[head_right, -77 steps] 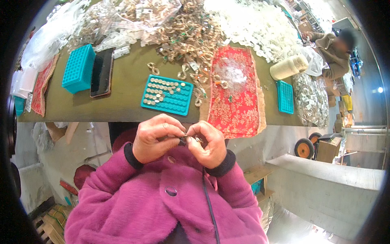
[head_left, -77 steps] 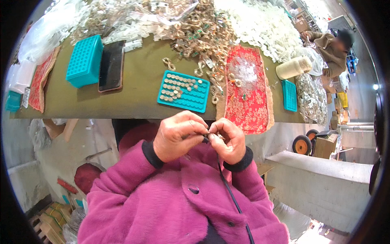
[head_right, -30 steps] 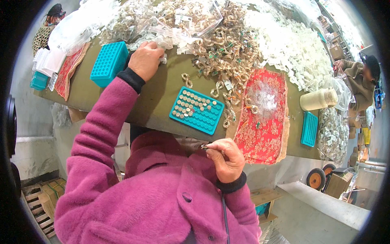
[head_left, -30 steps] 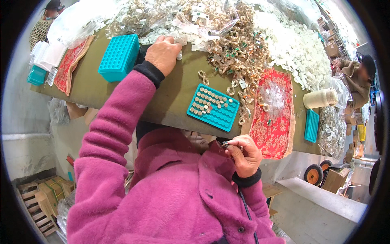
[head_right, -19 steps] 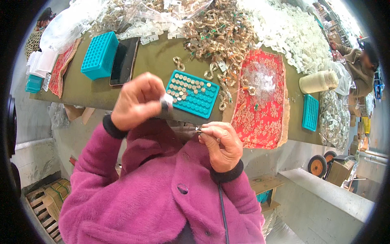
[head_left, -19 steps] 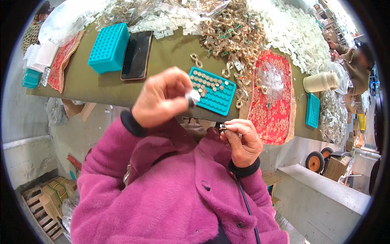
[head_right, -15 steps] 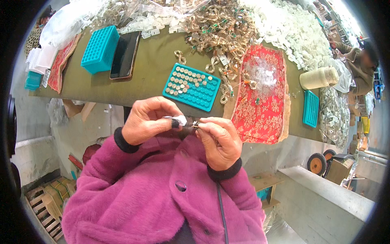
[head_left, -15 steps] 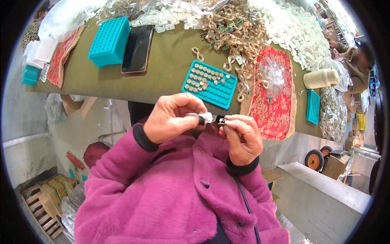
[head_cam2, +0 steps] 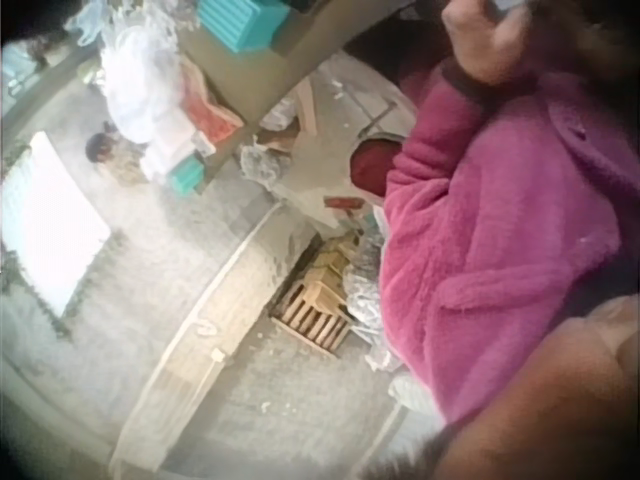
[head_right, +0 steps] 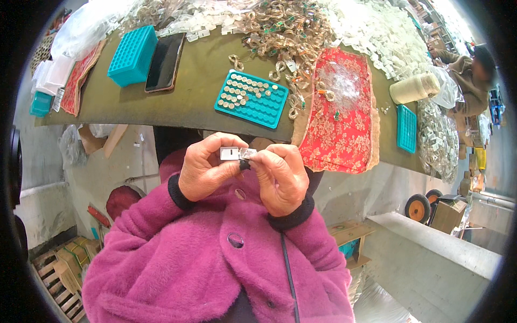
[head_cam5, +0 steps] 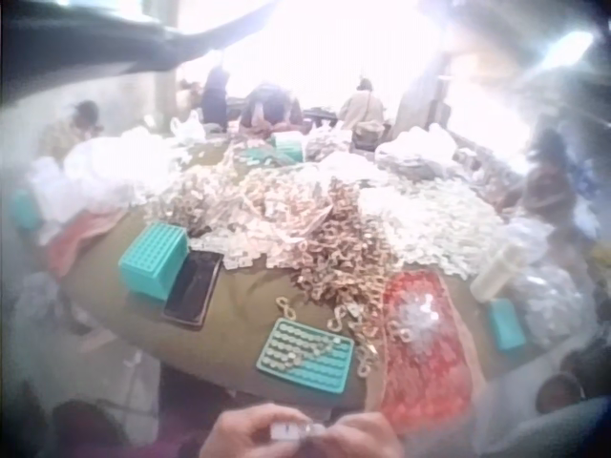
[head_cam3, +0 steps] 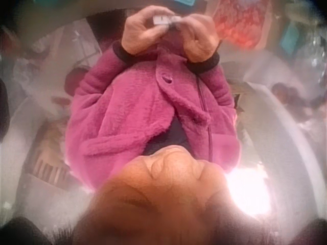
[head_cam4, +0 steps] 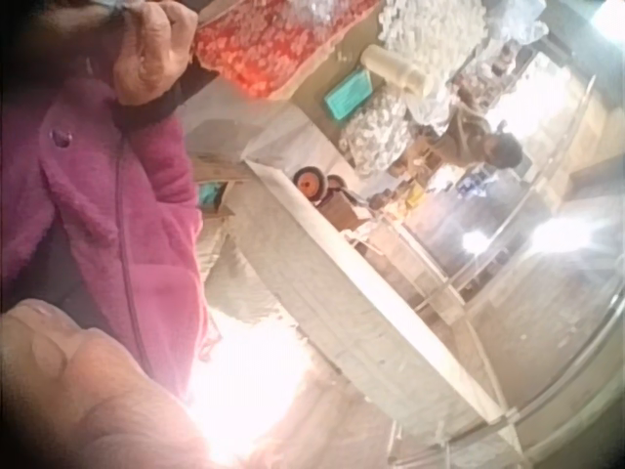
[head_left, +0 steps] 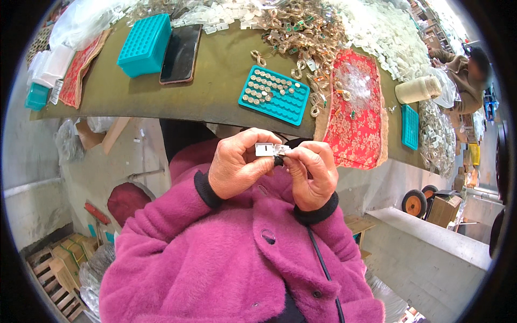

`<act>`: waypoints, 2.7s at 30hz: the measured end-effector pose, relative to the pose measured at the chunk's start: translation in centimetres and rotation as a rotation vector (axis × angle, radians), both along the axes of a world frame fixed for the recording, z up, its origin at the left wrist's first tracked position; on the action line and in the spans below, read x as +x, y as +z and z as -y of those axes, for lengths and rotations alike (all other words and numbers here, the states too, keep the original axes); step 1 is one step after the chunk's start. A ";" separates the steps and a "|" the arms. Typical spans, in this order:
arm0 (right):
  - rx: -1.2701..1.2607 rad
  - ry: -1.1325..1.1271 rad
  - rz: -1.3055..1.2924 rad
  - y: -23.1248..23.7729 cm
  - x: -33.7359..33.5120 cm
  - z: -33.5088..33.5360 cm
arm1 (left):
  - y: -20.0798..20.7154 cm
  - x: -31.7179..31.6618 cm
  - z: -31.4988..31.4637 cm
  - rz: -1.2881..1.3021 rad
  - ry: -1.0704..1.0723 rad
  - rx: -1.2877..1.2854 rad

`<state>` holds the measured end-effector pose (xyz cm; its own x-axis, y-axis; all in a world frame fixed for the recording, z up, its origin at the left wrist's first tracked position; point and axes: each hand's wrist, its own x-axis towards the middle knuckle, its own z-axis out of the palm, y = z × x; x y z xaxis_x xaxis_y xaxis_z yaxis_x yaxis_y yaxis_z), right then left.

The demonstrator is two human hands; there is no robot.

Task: The person repeatedly picks small white plastic housings and metal contacts from a blue tray and assembles them by hand. They insert the contacts into the housings, then place the assembled units back on the tray. The process is repeated continuously throughout the clip.

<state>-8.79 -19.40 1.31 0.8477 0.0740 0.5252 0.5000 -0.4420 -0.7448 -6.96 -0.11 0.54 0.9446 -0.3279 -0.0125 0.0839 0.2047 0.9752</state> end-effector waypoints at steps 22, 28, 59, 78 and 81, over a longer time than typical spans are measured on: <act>0.054 0.084 -0.177 -0.2 2.0 0.0 | -1.6 2.2 -0.8 -0.355 -0.059 -0.420; -0.149 0.088 -0.091 -0.1 3.2 0.0 | -1.6 2.7 -0.6 -0.321 0.005 -0.389; -0.441 0.007 -0.176 1.1 9.2 -1.6 | -1.9 3.6 -5.0 -0.447 -0.013 -0.473; -0.618 0.020 -0.196 0.0 11.2 -2.7 | -0.7 4.3 -3.5 -0.468 0.086 -0.348; -0.560 0.029 -0.183 0.4 11.1 -2.1 | -1.2 4.4 -3.7 -0.379 0.022 -0.290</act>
